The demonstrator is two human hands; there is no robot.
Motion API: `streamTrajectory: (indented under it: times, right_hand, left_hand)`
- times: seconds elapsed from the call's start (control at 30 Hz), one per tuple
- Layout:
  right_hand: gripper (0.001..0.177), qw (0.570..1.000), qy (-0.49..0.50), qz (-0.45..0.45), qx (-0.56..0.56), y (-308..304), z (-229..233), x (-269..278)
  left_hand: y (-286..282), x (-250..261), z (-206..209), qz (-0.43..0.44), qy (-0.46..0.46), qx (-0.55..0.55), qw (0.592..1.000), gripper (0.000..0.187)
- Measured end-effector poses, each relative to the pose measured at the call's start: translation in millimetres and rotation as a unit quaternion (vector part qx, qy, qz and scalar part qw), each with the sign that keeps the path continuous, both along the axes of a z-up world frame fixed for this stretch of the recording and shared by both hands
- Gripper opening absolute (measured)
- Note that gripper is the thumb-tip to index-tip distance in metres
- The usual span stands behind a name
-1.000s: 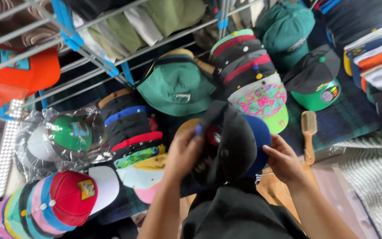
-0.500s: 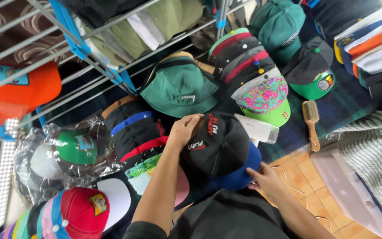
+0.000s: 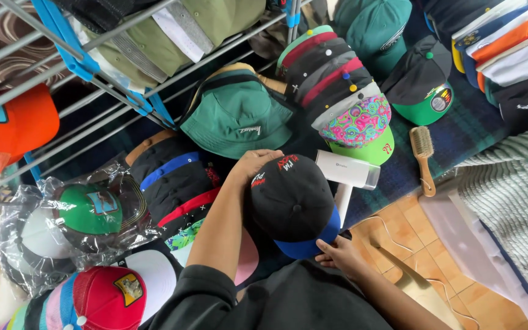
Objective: Cleaning and reshaping various hats using a handheld steamer and a brush on a display rack.
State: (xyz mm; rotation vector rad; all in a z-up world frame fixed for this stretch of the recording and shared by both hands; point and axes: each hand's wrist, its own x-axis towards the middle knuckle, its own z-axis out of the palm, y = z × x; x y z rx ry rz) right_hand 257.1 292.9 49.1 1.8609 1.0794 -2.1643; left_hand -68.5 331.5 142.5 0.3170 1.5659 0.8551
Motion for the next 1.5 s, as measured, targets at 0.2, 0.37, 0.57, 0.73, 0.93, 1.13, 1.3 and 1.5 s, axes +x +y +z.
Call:
streamTrajectory:
  times: [0.2, 0.37, 0.57, 0.73, 0.93, 1.13, 1.3, 1.5]
  right_hand:
    - [0.084, 0.993, -0.049, -0.026, 0.103, 14.7, 36.3, 8.8]
    - [0.083, 0.959, 0.045, -0.038, 0.276, 44.5, 73.5, -0.7]
    - [0.067, 0.89, 0.2, 0.039, 0.408, 67.0, 110.8, -58.3]
    - [0.075, 0.888, 0.087, 0.143, 0.428, 69.3, 76.4, -93.6]
    - [0.066, 0.834, 0.07, 0.165, 0.521, 60.8, 74.0, -93.3]
    - [0.052, 0.836, 0.163, 0.116, 0.511, 74.4, 51.3, -73.7]
    - [0.058, 0.648, 0.058, 0.226, 0.725, 142.6, -10.1, -19.2]
    - [0.09, 0.603, -0.123, 0.452, 0.646, 172.7, -18.8, 13.1]
  left_hand:
    - [-34.3, 1.3, -66.5, 0.207, -0.067, 0.163, 0.962, 0.071]
    - [-97.4, 56.4, -65.1, 0.363, -0.014, 0.247, 0.898, 0.057]
    - [-127.0, 107.4, -46.9, 0.364, 0.155, 0.261, 0.881, 0.052]
    - [-116.0, 126.3, -26.5, 0.325, 0.183, 0.248, 0.894, 0.057]
    - [-104.2, 129.2, -45.5, 0.372, 0.197, 0.219, 0.881, 0.054]
    - [-109.2, 117.6, -56.1, 0.387, 0.137, 0.185, 0.893, 0.059]
    - [-127.0, 115.5, -60.1, 0.359, 0.196, 0.171, 0.897, 0.052]
    - [-118.6, 141.1, -36.0, 0.362, 0.369, 0.181, 0.837, 0.043]
